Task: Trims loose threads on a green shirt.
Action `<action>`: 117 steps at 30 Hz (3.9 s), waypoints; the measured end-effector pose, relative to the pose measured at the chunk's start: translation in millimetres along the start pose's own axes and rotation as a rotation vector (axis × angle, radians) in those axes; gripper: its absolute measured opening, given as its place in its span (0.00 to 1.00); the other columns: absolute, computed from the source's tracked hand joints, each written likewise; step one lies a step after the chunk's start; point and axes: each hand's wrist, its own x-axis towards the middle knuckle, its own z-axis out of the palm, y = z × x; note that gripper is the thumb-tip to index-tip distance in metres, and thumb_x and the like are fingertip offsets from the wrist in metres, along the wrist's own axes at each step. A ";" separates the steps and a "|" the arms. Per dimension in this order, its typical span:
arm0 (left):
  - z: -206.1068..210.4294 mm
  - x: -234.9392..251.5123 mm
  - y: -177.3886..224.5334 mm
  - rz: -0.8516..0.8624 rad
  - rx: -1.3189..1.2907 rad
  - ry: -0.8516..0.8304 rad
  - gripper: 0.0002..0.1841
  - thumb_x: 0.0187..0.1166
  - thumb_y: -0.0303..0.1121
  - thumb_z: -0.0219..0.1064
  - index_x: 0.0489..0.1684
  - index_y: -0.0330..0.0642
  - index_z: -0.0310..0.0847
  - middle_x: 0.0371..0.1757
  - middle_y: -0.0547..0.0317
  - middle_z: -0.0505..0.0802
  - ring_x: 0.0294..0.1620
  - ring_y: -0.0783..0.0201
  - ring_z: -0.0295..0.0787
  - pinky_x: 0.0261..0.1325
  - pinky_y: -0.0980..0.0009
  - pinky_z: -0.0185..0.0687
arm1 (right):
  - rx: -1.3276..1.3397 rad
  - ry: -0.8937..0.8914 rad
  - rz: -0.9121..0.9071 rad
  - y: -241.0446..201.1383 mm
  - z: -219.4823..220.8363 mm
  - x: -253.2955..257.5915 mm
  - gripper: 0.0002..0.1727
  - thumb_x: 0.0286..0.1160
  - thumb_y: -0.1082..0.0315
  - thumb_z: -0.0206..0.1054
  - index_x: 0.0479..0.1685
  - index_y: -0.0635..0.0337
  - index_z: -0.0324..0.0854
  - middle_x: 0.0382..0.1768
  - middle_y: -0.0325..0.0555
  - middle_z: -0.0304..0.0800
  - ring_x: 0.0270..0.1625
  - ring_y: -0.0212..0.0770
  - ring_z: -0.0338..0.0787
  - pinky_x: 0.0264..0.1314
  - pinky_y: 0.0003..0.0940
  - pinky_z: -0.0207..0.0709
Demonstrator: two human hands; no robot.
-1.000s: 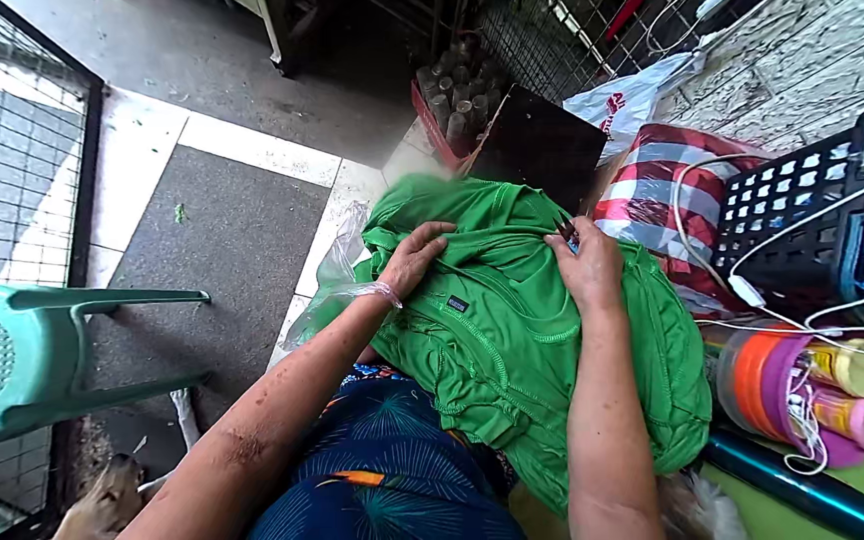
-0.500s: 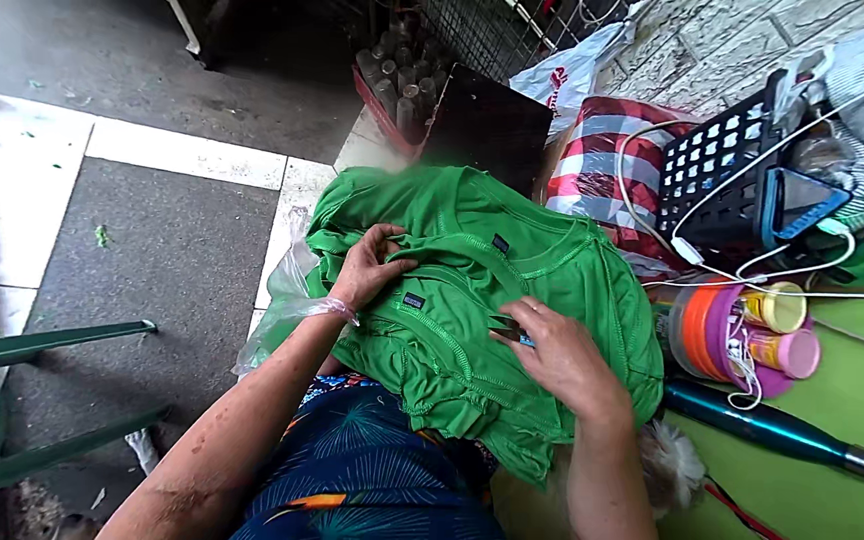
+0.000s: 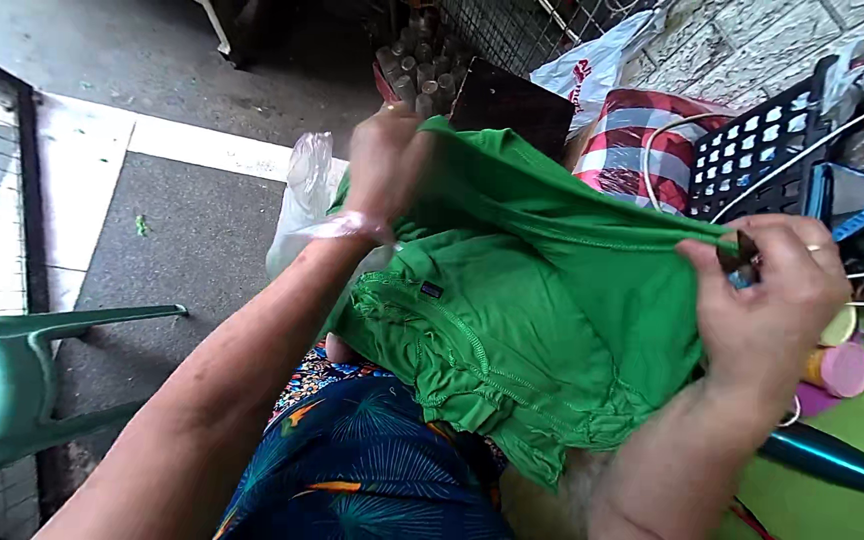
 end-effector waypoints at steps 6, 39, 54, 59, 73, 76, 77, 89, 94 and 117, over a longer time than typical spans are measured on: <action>74.6 -15.8 -59.6 0.000 0.320 -0.459 0.25 0.93 0.42 0.45 0.88 0.54 0.69 0.87 0.45 0.74 0.90 0.35 0.58 0.87 0.27 0.33 | 0.088 -0.458 0.423 33.7 100.0 20.6 0.26 0.93 0.60 0.54 0.76 0.75 0.70 0.67 0.80 0.79 0.72 0.78 0.79 0.72 0.75 0.68; -7.1 -153.3 -78.2 -0.442 -0.568 -0.218 0.09 0.90 0.27 0.54 0.49 0.27 0.76 0.49 0.51 0.92 0.45 0.72 0.92 0.56 0.71 0.89 | 0.316 -0.518 0.017 -115.4 97.7 -51.0 0.10 0.68 0.83 0.68 0.47 0.72 0.86 0.43 0.64 0.91 0.42 0.58 0.92 0.45 0.57 0.84; -9.7 -166.5 -51.4 -0.301 -0.564 -0.087 0.27 0.73 0.32 0.65 0.72 0.34 0.68 0.71 0.50 0.83 0.68 0.65 0.83 0.71 0.65 0.79 | 0.381 -0.401 -0.119 -118.0 95.7 -54.4 0.08 0.72 0.72 0.63 0.39 0.67 0.86 0.33 0.52 0.85 0.32 0.42 0.85 0.35 0.36 0.78; 12.5 -142.1 -39.5 -0.035 -0.009 -0.007 0.38 0.57 0.28 0.78 0.75 0.28 0.73 0.67 0.32 0.86 0.71 0.34 0.81 0.73 0.39 0.72 | 0.432 -0.291 -0.111 -122.6 91.1 -50.4 0.06 0.71 0.72 0.61 0.36 0.66 0.82 0.30 0.48 0.81 0.30 0.35 0.79 0.33 0.26 0.71; 24.1 -187.1 -81.8 0.237 -0.055 -0.057 0.12 0.73 0.30 0.65 0.45 0.34 0.90 0.52 0.40 0.92 0.58 0.46 0.88 0.67 0.56 0.79 | 0.072 -0.598 0.098 -66.1 75.4 -41.5 0.09 0.73 0.76 0.70 0.47 0.74 0.85 0.47 0.69 0.89 0.47 0.68 0.91 0.47 0.68 0.78; 9.3 -183.9 -69.2 0.156 -0.103 -0.058 0.17 0.80 0.39 0.62 0.47 0.33 0.91 0.58 0.37 0.91 0.64 0.46 0.86 0.72 0.56 0.76 | 0.095 -0.587 0.022 -71.9 56.5 -24.8 0.19 0.73 0.67 0.77 0.56 0.73 0.84 0.52 0.70 0.88 0.49 0.69 0.90 0.49 0.70 0.78; 5.9 -180.6 -61.9 0.145 -0.106 -0.026 0.17 0.81 0.37 0.62 0.45 0.32 0.91 0.58 0.36 0.90 0.64 0.47 0.86 0.71 0.57 0.77 | 0.114 -0.547 -0.020 -78.1 51.5 -19.9 0.20 0.74 0.66 0.76 0.58 0.73 0.83 0.51 0.69 0.87 0.48 0.68 0.90 0.47 0.68 0.79; 12.5 -145.0 -26.7 -0.420 -0.340 -0.387 0.25 0.69 0.31 0.77 0.63 0.28 0.77 0.52 0.41 0.86 0.41 0.58 0.87 0.47 0.64 0.86 | 0.760 -0.697 0.188 -96.3 122.5 -15.9 0.14 0.87 0.66 0.60 0.64 0.63 0.78 0.33 0.45 0.83 0.27 0.32 0.76 0.30 0.27 0.70; 19.0 -128.5 -40.3 -0.408 -0.371 -0.462 0.19 0.70 0.36 0.81 0.54 0.36 0.88 0.43 0.53 0.86 0.38 0.66 0.79 0.45 0.68 0.77 | 0.805 -0.678 0.186 -97.3 122.7 -16.3 0.13 0.86 0.68 0.60 0.63 0.63 0.78 0.30 0.43 0.80 0.25 0.30 0.72 0.27 0.24 0.67; 28.0 -144.3 -58.5 -0.386 -0.719 -0.273 0.06 0.82 0.27 0.65 0.34 0.39 0.84 0.27 0.74 0.88 0.30 0.84 0.83 0.40 0.83 0.80 | 0.108 -0.742 -0.173 -129.0 120.9 -18.1 0.09 0.77 0.72 0.71 0.52 0.65 0.88 0.38 0.62 0.91 0.44 0.63 0.92 0.46 0.61 0.81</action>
